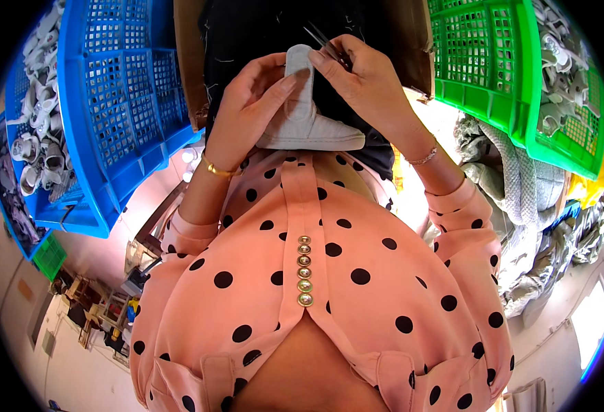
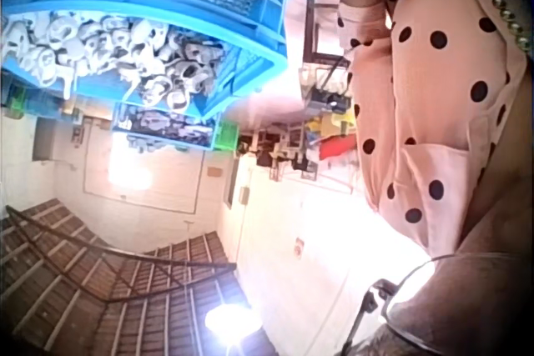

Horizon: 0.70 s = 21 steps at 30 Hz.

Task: The person sits on the floor and uses a small blade to trim loose threads and excess material from the edges of white slippers. They handle the slippers one at a time, picking them from a blue crate, trimming them, and placing them into a green crate.

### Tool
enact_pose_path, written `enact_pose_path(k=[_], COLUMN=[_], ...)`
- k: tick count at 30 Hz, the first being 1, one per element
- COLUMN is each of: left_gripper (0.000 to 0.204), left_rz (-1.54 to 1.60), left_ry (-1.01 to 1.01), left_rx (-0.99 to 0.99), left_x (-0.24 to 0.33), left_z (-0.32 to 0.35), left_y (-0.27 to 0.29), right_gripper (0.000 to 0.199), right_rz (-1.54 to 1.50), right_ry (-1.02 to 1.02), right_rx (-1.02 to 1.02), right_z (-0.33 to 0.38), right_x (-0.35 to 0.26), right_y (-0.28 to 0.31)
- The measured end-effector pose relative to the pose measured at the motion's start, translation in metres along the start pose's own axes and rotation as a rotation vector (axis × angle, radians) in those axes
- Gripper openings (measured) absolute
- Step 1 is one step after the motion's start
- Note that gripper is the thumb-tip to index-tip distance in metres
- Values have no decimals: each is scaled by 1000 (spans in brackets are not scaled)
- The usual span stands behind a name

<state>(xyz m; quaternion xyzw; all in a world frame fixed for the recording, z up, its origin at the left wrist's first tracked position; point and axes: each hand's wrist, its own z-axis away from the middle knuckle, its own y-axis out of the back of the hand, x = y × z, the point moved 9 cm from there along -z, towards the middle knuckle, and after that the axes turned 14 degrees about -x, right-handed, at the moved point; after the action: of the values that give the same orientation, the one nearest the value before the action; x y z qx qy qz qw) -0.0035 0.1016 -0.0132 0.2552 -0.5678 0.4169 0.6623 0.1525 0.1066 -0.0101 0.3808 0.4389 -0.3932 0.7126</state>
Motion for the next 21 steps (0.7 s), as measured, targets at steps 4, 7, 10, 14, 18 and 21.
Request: enact_pose_path(k=[4, 7, 10, 14, 18, 21], left_gripper=[31, 26, 23, 21, 20, 19], left_rz=[130, 260, 283, 257, 272, 296], left_ry=[148, 118, 152, 188, 207, 204], left_rx=[-77, -30, 46, 130, 154, 181], left_x=[-9, -10, -8, -9, -10, -10], left_z=[-5, 1, 11, 19, 23, 24], left_y=[-5, -2, 3, 7, 8, 8], right_gripper=[39, 39, 44, 46, 46, 45], right_rz=[130, 545, 998, 1259, 1319, 1328], right_ry=[129, 243, 304, 303, 306, 300], right_rx=[52, 124, 100, 27, -16, -46], right_z=[6, 24, 34, 38, 36, 35], right_x=[-15, -40, -64, -75, -79, -78], right_y=[6, 13, 5, -6, -12, -15])
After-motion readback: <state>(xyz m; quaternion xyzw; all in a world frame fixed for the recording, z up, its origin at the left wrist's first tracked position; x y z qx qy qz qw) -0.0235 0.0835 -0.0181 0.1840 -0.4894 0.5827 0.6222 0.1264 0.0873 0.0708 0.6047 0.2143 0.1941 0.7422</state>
